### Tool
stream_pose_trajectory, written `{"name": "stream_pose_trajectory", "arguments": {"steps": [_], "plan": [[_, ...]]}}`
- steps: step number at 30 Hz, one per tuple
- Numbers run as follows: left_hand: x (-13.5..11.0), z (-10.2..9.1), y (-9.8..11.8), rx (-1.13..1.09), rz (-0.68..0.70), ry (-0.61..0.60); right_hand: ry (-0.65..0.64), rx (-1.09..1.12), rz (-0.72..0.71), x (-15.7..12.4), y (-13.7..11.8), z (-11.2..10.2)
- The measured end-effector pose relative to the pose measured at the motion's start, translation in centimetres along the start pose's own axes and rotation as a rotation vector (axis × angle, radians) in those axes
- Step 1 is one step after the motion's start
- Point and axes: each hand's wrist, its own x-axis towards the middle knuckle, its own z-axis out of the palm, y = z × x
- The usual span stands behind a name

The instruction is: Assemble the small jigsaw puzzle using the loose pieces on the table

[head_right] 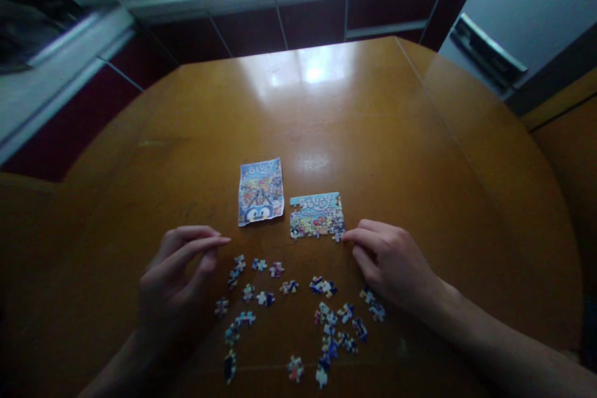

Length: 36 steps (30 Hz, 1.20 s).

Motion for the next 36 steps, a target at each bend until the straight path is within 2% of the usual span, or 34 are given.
{"name": "stream_pose_trajectory", "arguments": {"steps": [14,21,28,30,36], "plan": [[-0.1,0.1,-0.1,0.005,-0.002,-0.010,-0.086,-0.043,-0.044,0.1,-0.3,0.8],[-0.1,0.0,-0.2,-0.011,0.000,0.032,0.037,-0.016,0.014,0.1,-0.3,0.3],[-0.1,0.0,-0.1,-0.012,-0.001,0.035,0.000,-0.034,0.046,0.1,0.1,0.4],[-0.1,0.0,0.0,-0.009,-0.001,0.046,0.027,-0.027,0.030,0.1,0.0,0.4],[-0.1,0.0,0.0,-0.020,0.007,0.050,0.233,0.005,0.042,0.7,0.6,-0.6]]}}
